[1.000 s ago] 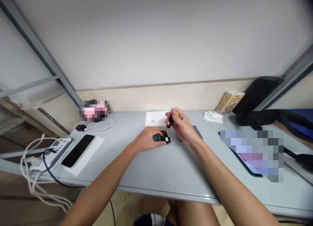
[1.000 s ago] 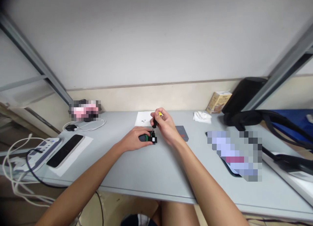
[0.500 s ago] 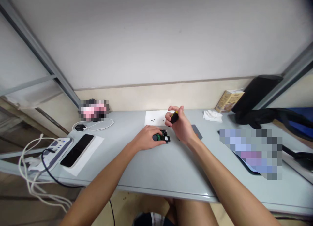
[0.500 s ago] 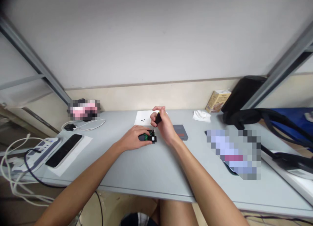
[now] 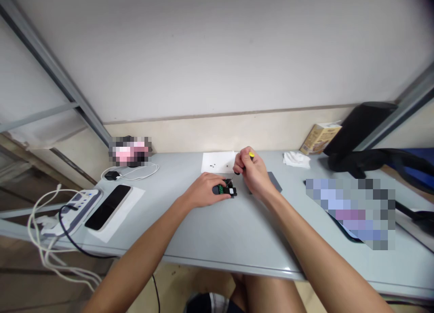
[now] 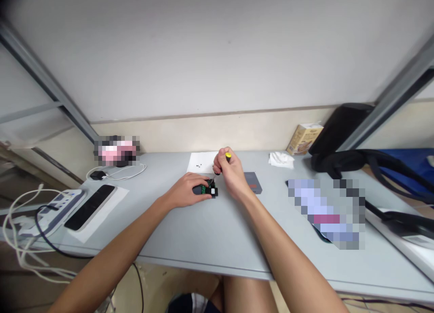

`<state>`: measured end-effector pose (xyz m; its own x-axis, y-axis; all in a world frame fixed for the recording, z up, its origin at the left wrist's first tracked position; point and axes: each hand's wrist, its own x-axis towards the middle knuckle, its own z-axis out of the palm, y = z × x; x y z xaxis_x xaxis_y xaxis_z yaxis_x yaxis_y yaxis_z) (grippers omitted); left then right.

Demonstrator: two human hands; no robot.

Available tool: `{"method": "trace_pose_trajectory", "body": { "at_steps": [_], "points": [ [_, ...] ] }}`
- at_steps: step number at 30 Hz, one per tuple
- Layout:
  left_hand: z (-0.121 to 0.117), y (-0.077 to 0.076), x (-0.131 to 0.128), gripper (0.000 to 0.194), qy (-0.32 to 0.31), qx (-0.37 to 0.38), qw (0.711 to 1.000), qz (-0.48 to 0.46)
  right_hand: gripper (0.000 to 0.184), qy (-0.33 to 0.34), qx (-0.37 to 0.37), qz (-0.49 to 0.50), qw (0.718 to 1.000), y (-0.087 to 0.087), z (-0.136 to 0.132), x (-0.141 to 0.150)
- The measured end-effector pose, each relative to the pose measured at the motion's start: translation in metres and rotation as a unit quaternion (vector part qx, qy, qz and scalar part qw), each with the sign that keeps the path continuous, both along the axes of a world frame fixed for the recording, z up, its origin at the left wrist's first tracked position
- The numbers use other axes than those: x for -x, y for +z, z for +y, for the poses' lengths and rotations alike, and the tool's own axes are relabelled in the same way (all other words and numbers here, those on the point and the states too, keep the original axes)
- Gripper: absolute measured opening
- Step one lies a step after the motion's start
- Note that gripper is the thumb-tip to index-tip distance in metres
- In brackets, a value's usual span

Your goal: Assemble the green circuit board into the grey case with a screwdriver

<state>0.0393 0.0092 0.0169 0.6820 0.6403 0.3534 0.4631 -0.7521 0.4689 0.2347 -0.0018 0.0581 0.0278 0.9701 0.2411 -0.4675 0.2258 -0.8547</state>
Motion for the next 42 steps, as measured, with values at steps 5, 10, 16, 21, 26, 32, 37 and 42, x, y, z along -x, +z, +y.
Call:
{"method": "trace_pose_trajectory", "body": {
  "at_steps": [5, 10, 16, 21, 26, 32, 37, 42],
  "points": [
    [0.001, -0.003, 0.001, 0.023, 0.003, -0.010, 1.000, -0.005, 0.040, -0.029, -0.015, -0.046, 0.998, -0.003, 0.004, 0.000],
    [0.002, -0.006, 0.001, 0.024, 0.003, -0.017, 1.000, -0.010, 0.037, -0.196, -0.063, -0.255, 0.945, -0.010, 0.006, -0.005],
    [0.001, -0.003, 0.001, 0.022, -0.007, -0.028, 1.000, -0.011, 0.034, -0.292, -0.050, -0.296, 0.908, -0.010, 0.006, -0.009],
    [0.001, -0.004, 0.001, 0.021, -0.015, -0.039, 0.999, -0.011, 0.036, -0.358, -0.054, -0.234, 0.902, -0.007, 0.011, -0.013],
    [0.003, -0.006, 0.002, 0.023, -0.016, -0.036, 0.999, -0.015, 0.038, -0.373, -0.048, -0.220, 0.900, -0.010, 0.015, -0.016],
    [0.002, -0.005, 0.001, 0.020, -0.012, -0.008, 0.999, -0.032, 0.037, -0.374, -0.046, -0.215, 0.901, -0.013, 0.017, -0.016],
    [0.001, -0.005, 0.000, 0.022, 0.005, 0.023, 0.999, -0.035, 0.037, -0.376, -0.054, -0.213, 0.900, -0.012, 0.016, -0.015],
    [0.003, -0.009, -0.001, 0.023, 0.006, 0.028, 0.998, -0.047, 0.040, -0.370, -0.064, -0.215, 0.902, -0.014, 0.016, -0.015]
  ]
}}
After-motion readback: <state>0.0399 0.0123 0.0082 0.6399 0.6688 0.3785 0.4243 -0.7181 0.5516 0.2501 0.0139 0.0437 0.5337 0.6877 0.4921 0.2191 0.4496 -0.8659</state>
